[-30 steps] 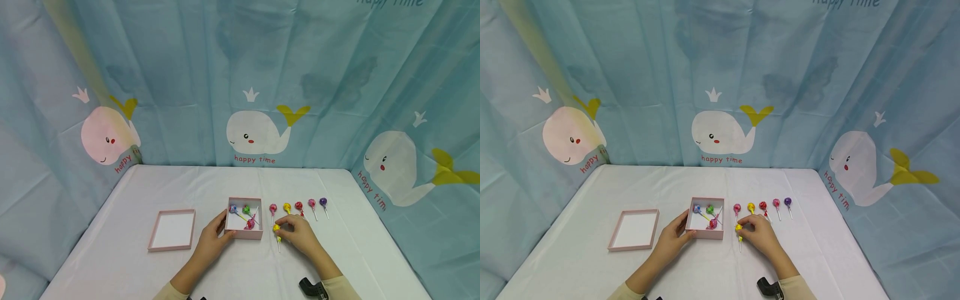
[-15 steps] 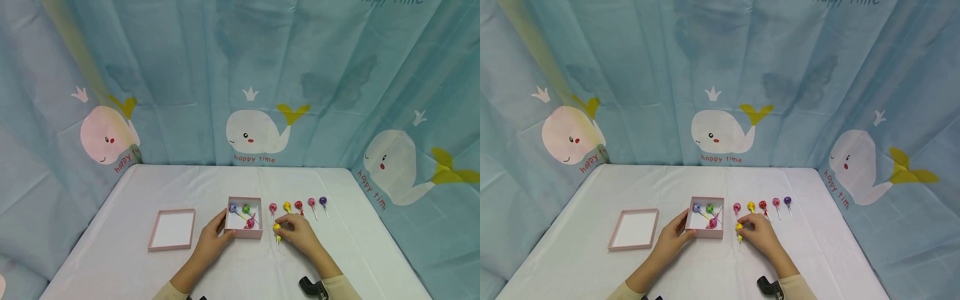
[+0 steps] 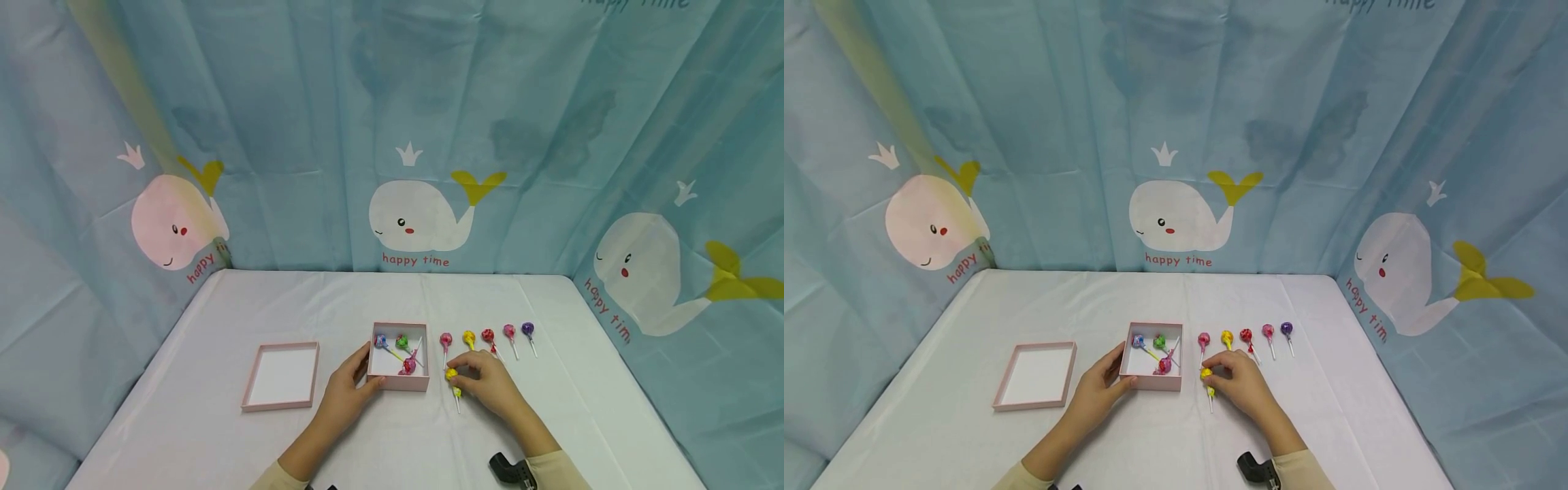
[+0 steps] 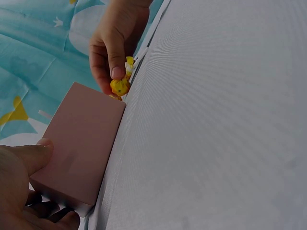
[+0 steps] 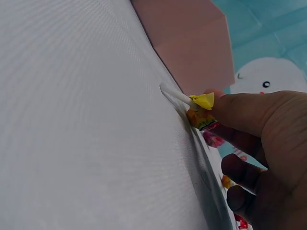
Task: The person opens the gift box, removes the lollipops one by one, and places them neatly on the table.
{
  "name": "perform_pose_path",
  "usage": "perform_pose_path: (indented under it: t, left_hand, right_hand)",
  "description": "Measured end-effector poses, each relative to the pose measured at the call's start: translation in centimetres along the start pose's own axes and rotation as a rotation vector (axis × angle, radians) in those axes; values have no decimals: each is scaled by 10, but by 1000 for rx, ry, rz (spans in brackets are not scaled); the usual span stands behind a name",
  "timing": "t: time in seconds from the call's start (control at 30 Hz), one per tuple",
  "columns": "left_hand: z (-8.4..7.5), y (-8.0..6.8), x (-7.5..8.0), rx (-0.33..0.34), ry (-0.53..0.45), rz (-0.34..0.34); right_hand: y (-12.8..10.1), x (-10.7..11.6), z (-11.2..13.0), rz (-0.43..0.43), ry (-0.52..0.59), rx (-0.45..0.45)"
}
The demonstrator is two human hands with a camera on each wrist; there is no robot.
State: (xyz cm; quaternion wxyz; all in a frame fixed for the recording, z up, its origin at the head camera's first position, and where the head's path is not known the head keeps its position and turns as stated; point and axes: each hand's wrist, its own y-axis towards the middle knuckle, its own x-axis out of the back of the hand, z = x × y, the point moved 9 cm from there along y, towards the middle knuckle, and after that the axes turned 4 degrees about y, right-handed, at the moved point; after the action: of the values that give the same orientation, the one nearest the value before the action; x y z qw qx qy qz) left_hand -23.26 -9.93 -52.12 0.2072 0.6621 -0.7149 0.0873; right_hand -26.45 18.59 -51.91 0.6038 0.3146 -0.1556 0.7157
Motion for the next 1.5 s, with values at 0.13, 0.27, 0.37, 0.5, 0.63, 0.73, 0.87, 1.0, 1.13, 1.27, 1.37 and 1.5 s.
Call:
perform_pose_path:
  t: [0.13, 0.27, 0.37, 0.5, 0.63, 0.73, 0.87, 1.0, 1.13, 1.27, 1.37, 1.5]
  left_hand:
    - [0, -2, 0, 4, 1, 1]
    - [-1, -1, -1, 0, -7, 3]
    - [-1, 0, -1, -21, -9, 1]
    - [-1, 1, 0, -25, 0, -2]
    - [-1, 2, 1, -8, 7, -3]
    - [-1, 1, 1, -16, 9, -3]
    - [-1, 1, 1, -25, 6, -3]
    - [1, 1, 0, -26, -3, -1]
    - [2, 0, -1, -26, -4, 4]
    - [1, 0, -1, -30, -5, 4]
    - [-1, 0, 0, -49, -4, 3]
    - [-2, 1, 1, -53, -13, 5]
  right_hand:
    - [-2, 2, 3, 1, -10, 3]
    - [-3, 6, 8, -3, -25, 13]
    - [-1, 10, 14, -5, -35, 29]
    - [3, 17, 24, -11, -41, 69]
    - [8, 28, 38, -17, -33, 124]
    - [12, 35, 49, -14, -46, 166]
    - [22, 41, 70, 10, -59, 222]
    - [34, 43, 92, 48, -63, 291]
    - [48, 39, 111, 108, -70, 357]
    - [59, 28, 130, 187, -65, 428]
    - [67, 18, 142, 237, -70, 472]
    - [80, 5, 152, 305, -90, 499]
